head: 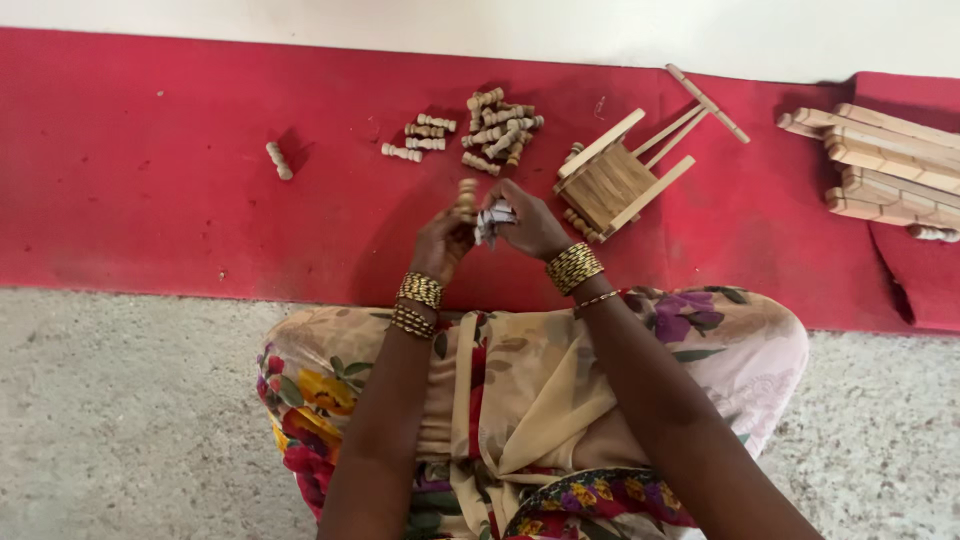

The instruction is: The person sits on the floor and wipes small wooden beads and spools with a cloth, then assembles a small wooden toy cart by inserting dowels through the beads and fitting the axle pieces into the cart frame.

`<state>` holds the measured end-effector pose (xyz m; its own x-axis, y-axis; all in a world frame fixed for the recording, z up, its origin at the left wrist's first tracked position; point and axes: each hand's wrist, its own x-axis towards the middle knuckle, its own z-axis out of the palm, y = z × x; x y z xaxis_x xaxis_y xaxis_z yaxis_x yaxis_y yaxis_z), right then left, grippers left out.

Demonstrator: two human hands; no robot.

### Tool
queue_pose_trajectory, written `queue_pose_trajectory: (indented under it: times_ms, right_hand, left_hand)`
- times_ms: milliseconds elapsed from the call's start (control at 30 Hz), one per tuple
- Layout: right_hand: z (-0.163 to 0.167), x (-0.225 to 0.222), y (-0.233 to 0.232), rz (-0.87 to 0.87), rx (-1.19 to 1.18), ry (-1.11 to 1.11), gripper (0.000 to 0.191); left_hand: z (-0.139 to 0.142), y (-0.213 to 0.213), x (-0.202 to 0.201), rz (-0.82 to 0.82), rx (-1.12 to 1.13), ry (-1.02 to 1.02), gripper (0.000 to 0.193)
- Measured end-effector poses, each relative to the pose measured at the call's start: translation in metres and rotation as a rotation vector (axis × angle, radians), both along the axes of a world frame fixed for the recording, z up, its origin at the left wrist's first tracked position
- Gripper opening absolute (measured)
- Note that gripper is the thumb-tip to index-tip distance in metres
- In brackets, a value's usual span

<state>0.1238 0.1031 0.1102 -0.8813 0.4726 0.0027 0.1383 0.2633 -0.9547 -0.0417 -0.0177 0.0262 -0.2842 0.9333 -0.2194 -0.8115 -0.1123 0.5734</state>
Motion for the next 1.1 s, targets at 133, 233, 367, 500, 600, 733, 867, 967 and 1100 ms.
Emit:
queue_pose_trajectory:
  times_ms: [133, 233, 367, 500, 600, 733, 867, 967, 1100]
  right_hand:
    - [-0.013, -0.008, -0.009, -0.32, 0.591, 0.192, 0.035]
    - [-0.027, -0.012, -0.011, -0.399, 0.193, 0.155, 0.031]
    - [-0.035, -0.014, -0.007, -0.231, -0.294, 0.231, 0.03]
    - [-0.028, -0.013, 0.001, -0.359, -0.18, 0.269, 0.041]
    - [-0.016, -0.005, -0.002, -0.511, 0.015, 0.042, 0.035]
    - [-0.007, -0.001, -0.022, -0.449, 0.66, 0.19, 0.036]
    - [-0.007, -0.002, -0.028, -0.598, 0.697, 0.202, 0.034]
    - [-0.012, -0.004, -0.033, -0.442, 0.659, 0.239, 0.037]
    - [-0.015, -0.007, -0.033, -0.464, 0.604, 0.266, 0.039]
  left_hand:
    - [-0.002, 0.009, 0.008, -0.035, -0.092, 0.019, 0.024]
    - [0.001, 0.013, 0.015, -0.023, -0.056, -0.019, 0.026]
    - [0.003, 0.012, 0.017, -0.017, -0.104, 0.0, 0.029]
    - [-0.002, 0.012, 0.017, -0.03, -0.064, -0.047, 0.027]
    - [-0.01, 0.013, 0.021, -0.034, -0.106, 0.009, 0.028]
    - [-0.019, 0.014, 0.033, -0.057, -0.172, 0.068, 0.027]
    - [-0.02, 0.017, 0.038, -0.111, -0.2, 0.155, 0.03]
    - [-0.018, 0.019, 0.034, -0.024, -0.238, 0.024, 0.032]
    - [-0.017, 0.016, 0.032, -0.002, -0.279, 0.107, 0.034]
